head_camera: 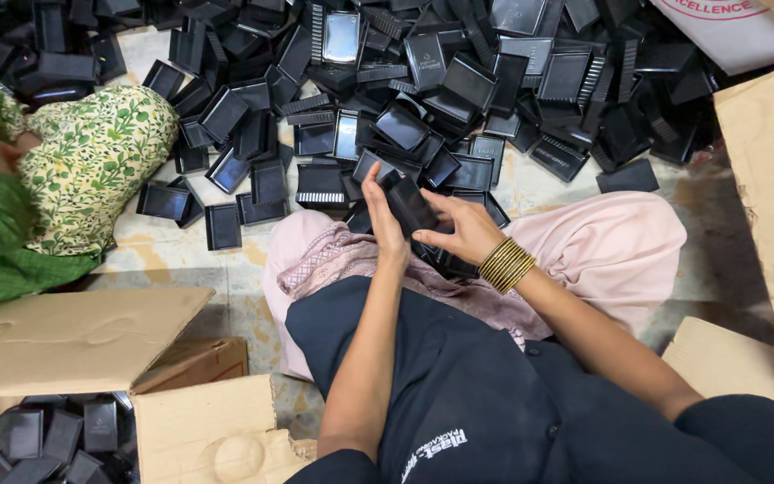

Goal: The person sits on the floor among a large pile of black plastic boxes, picks up individual boxes by hand, opens and closes them, and stacks or sets them aside while sorting through the pile. Another worker nearby handles boxes from the same pile.

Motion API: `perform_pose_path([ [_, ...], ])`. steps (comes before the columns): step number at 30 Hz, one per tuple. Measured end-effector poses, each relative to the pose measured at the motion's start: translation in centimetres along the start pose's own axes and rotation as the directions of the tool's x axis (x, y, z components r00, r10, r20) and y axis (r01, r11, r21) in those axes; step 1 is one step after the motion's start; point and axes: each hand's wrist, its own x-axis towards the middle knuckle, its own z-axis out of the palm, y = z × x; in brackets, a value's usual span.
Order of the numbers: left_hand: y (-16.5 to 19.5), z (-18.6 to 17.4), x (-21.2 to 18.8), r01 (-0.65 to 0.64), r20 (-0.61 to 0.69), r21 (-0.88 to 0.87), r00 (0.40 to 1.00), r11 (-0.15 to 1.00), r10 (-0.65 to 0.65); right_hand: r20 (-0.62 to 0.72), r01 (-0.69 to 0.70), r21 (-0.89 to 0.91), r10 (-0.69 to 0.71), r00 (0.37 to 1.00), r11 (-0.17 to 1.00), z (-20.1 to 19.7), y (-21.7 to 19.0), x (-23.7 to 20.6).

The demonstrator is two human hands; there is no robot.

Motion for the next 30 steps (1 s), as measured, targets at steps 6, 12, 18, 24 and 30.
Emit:
perform_pose_path([
  [6,0.7,0.7,-0.1,0.033,0.019,-0.044,0.999,0.998,-0.032,-0.072,0.058,0.088,-0.052,0.996,0.994,-0.3,0.0,0.2],
  [12,4.0,0.4,-1.2,-0.415,0.151,0.688,0.884,0.595,0.443,-0.158,0.02,0.199,0.012,0.987,0.98,0.4,1.5,0.5],
  [18,5.3,-0.8,-1.4,-0.321,0.303,0.944,0.934,-0.074,-0.191,-0.176,0.029,0.423,0.05,0.983,0.906,-1.4,4.0,0.5],
  [24,4.2,-0.8,0.0,0.063,0.055,0.507,0.993,0.859,-0.105,-0.18,0.03,0.436,0.055,0.982,0.899,-1.5,3.5,-0.6],
  [30,2.7,-0.1,0.0,0.154,0.179,-0.108,0.975,0.982,-0.133,-0.138,0.079,0.351,-0.033,0.99,0.933,-0.5,0.4,-1.0],
])
